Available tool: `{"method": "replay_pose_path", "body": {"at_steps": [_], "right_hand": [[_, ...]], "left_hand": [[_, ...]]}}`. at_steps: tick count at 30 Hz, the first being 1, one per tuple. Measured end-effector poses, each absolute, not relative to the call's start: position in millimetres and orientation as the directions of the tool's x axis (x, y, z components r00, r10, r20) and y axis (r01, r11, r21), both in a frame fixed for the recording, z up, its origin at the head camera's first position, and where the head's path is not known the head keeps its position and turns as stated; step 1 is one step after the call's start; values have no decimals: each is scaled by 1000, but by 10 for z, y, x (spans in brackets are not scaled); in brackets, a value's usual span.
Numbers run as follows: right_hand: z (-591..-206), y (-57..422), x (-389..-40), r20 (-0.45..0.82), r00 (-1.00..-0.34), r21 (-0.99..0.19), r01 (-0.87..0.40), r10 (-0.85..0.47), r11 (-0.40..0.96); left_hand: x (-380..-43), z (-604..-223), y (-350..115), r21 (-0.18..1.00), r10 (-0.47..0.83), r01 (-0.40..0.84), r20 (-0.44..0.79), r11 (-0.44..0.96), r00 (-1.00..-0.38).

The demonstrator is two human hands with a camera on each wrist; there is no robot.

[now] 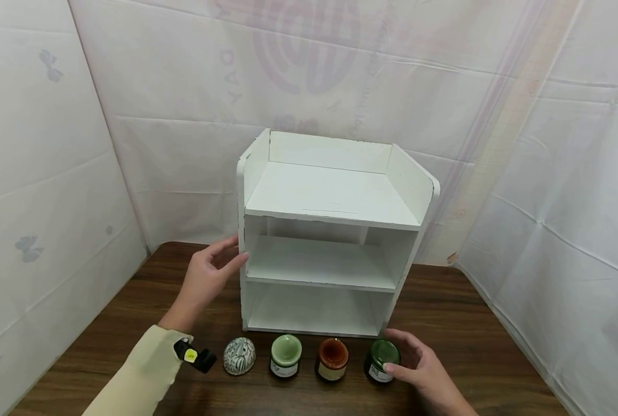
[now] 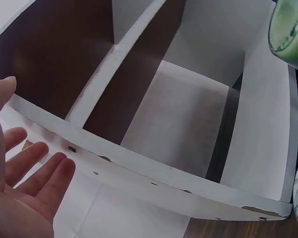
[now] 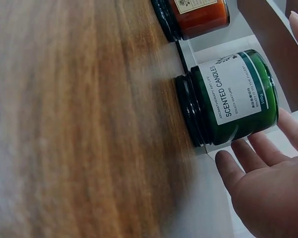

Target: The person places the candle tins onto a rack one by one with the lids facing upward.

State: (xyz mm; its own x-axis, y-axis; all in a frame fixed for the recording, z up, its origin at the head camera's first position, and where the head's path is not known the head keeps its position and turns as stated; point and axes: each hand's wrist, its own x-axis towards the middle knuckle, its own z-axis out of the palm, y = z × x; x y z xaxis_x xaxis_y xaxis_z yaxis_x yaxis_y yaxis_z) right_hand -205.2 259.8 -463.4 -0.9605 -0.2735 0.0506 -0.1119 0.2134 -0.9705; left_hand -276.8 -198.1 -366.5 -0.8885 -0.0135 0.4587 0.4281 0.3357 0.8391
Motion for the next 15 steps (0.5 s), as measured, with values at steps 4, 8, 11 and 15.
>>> {"method": "replay_pose_path", "body": {"at_steps": [4,8,11,15], "right_hand": [[-4643,2602,-2057,69,-943,-968,-142,-325,207],[-4656,2610,-2075,87,-930,-968,-165,-357,192],[-4668,2613,-2094,114,-916,-964,-196,-385,181],[-4677,2613,-2109,134,-900,-960,-223,-415,172]], "left_hand": [[-2781,-3644,-2011,838,16,421,444,346,-896],[-2794,-3631,-2043,839,37,412,428,355,-903],[-2799,-3620,-2064,839,49,408,420,360,-906],[-2807,-3609,-2090,831,60,405,415,381,-908]]}}
